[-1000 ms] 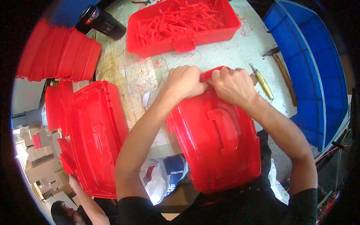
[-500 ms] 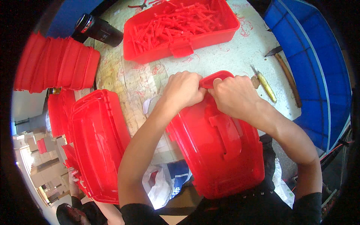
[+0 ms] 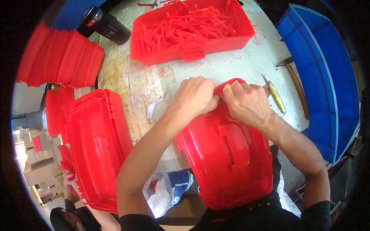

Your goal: The person repeatedly picks up red plastic containers and uses a hammer and a small metal tool to chip away excess plastic from the rims. The person flips the containers to access different edges and places finished units aside on the table.

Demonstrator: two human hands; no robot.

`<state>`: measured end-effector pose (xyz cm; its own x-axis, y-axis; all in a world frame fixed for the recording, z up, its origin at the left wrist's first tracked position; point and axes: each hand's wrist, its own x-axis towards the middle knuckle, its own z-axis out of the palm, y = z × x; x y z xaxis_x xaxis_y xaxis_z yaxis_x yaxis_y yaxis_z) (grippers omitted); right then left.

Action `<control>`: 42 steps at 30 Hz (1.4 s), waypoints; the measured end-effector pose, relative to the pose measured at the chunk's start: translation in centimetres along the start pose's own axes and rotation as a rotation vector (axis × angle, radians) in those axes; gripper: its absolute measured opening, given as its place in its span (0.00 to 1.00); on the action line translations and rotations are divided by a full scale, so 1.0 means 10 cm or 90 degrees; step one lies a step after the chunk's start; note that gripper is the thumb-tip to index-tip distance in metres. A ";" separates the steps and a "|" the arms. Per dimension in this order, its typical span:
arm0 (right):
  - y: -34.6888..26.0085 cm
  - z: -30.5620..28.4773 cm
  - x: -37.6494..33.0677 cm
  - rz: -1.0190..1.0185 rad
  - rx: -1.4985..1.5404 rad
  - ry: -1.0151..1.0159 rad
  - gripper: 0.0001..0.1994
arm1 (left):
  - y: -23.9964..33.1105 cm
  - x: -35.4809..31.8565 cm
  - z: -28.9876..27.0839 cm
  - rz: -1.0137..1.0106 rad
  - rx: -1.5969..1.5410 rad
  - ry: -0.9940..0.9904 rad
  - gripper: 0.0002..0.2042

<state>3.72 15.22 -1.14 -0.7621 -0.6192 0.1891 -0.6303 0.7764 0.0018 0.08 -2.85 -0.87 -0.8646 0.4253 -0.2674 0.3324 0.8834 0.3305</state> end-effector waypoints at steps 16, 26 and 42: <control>0.05 0.04 0.14 0.051 0.036 -0.051 0.06 | 0.05 0.01 -0.03 -0.049 -0.008 -0.013 0.11; -0.05 -0.09 0.20 -0.047 -0.080 0.000 0.06 | 0.01 0.03 -0.04 -0.034 -0.036 -0.012 0.11; -0.22 0.12 0.15 0.156 -0.006 -0.038 0.07 | -0.07 0.04 0.00 -0.027 0.006 0.012 0.13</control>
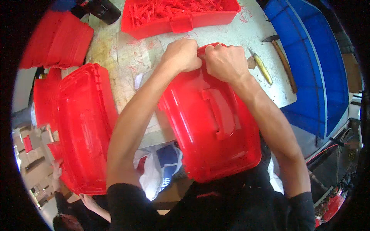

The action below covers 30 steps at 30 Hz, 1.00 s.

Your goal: The person repeatedly picks up red plastic containers and uses a hammer and a small metal tool to chip away excess plastic from the rims. The person flips the containers to access different edges and places finished units aside on the table.

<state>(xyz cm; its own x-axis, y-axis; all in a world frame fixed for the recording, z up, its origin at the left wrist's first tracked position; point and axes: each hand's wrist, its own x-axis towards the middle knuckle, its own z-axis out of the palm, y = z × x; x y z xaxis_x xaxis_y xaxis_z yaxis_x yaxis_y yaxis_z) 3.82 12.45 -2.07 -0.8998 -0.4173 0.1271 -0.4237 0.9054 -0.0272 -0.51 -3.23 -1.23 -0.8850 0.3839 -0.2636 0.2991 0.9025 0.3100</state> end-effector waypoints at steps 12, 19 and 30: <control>0.36 -0.28 0.08 -0.105 0.136 -0.017 0.15 | -0.23 -0.81 -0.04 0.104 -0.078 0.308 0.24; 0.54 -0.09 -0.25 0.044 0.198 0.009 0.18 | 0.81 -3.44 1.19 -0.467 -0.525 0.568 0.22; 0.77 0.07 -1.48 0.168 0.567 -0.055 0.17 | 0.73 -3.19 0.12 -0.393 -0.522 0.730 0.31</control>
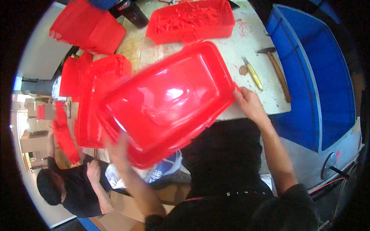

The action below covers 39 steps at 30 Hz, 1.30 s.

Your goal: The person repeatedly picks up red plastic containers and uses a hammer and a small metal tool to chip away excess plastic from the rims. The person flips the containers to access different edges and places finished units aside on the table.

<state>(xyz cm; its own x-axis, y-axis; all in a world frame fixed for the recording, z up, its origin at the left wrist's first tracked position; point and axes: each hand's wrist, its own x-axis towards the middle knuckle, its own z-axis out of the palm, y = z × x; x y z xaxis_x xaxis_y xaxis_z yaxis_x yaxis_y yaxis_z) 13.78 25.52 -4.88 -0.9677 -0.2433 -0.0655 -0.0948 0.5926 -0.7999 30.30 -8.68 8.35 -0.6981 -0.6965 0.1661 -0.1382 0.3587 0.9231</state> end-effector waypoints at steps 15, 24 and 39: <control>0.01 0.15 -1.24 0.453 0.814 -0.231 0.14 | 1.68 0.45 0.89 0.708 0.351 -0.522 0.27; -0.01 0.38 -1.16 0.522 0.919 -0.281 0.12 | 1.61 0.35 1.31 0.762 0.412 -0.682 0.29; -0.05 0.66 -1.05 0.473 0.927 -0.212 0.12 | 1.89 0.63 1.47 0.692 0.286 -0.677 0.32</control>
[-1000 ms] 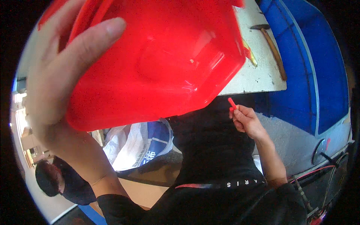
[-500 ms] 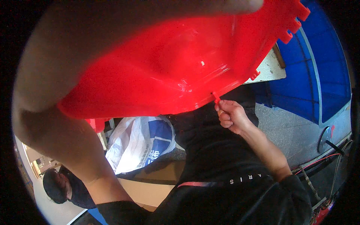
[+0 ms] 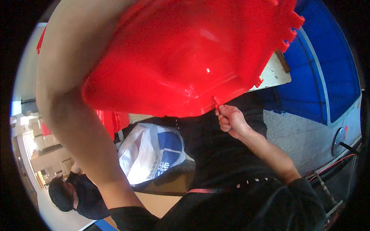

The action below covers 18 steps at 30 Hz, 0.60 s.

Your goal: The person repeatedly picks up red plastic containers and uses a hammer and a small metal tool to chip away excess plastic from the rims. The person flips the containers to access different edges and places finished units aside on the table.

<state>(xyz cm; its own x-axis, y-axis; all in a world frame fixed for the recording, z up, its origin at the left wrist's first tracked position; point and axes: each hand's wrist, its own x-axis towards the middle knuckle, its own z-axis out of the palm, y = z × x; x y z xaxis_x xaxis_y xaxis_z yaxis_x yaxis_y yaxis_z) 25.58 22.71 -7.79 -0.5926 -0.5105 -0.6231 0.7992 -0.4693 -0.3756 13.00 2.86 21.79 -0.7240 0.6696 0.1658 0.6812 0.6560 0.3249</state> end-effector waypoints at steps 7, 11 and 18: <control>0.00 -0.01 0.04 -0.017 -0.002 -0.005 0.12 | 0.10 -0.85 0.38 -0.087 -0.424 0.628 0.35; -0.01 0.00 0.03 -0.023 -0.004 -0.030 0.12 | 0.35 -1.42 1.75 -0.114 -0.575 0.540 0.47; 0.11 -0.01 -0.07 -0.047 0.007 -0.008 0.12 | 0.27 -1.18 2.62 -0.411 -0.386 0.623 0.19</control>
<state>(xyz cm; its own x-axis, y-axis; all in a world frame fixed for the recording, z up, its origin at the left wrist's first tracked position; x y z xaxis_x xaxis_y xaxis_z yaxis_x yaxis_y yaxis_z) 26.89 22.60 -7.83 -0.6505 -0.4831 -0.5860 0.7526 -0.5133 -0.4124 26.23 5.89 -3.69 -0.8515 -0.3974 0.3420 0.2151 0.3300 0.9191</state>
